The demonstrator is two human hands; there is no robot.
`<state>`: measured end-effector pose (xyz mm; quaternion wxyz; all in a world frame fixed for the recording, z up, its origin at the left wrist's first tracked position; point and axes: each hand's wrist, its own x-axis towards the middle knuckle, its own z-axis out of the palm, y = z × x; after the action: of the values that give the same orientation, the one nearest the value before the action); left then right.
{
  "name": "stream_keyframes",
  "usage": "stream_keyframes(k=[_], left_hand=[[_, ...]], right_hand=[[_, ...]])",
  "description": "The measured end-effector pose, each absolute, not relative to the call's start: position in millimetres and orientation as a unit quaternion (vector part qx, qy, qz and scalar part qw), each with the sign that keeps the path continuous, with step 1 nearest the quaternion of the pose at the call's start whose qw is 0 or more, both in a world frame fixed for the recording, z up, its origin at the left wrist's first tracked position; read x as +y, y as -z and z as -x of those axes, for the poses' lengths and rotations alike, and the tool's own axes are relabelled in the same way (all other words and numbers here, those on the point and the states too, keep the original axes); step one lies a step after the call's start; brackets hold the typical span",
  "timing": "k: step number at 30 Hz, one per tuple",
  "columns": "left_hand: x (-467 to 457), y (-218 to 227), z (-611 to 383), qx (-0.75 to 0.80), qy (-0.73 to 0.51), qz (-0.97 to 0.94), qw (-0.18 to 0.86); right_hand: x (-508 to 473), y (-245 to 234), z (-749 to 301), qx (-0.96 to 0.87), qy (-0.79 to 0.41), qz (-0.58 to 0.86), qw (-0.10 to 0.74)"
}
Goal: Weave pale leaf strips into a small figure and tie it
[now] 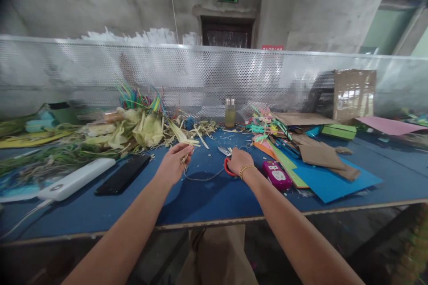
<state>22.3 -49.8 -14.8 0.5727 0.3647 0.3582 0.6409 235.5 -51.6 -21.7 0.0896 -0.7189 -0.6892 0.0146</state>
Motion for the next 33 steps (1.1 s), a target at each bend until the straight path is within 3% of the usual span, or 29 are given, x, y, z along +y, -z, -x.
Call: stream_keyframes(k=[5,9,12,15,23,33], left_hand=[[-50.8,15.9,-22.6,0.385,-0.623,-0.39,0.559],[-51.1,18.0,-22.5,0.387,-0.614,-0.413,0.55],[-50.8,19.3,-22.7,0.373,-0.614,-0.431,0.546],[-49.8,21.0,-22.8,0.361,-0.613,-0.447,0.542],[-43.7,28.0,-21.9,0.36,-0.6,-0.475,0.534],[-41.0,34.3,-23.0,0.37,-0.605,-0.469,0.527]], right_hand=[[-54.5,-6.1,-223.9,-0.694,0.029,0.719,0.017],[-48.9,-22.6,-211.9,-0.735,-0.001,0.642,0.218],[-39.8,-21.0,-197.4,-0.755,-0.16,0.516,0.371],[-32.5,-11.0,-180.5,-0.716,-0.297,0.451,0.442],[-31.6,10.4,-166.5,-0.611,-0.445,0.392,0.525],[-34.9,20.1,-168.7,-0.532,-0.551,0.375,0.522]])
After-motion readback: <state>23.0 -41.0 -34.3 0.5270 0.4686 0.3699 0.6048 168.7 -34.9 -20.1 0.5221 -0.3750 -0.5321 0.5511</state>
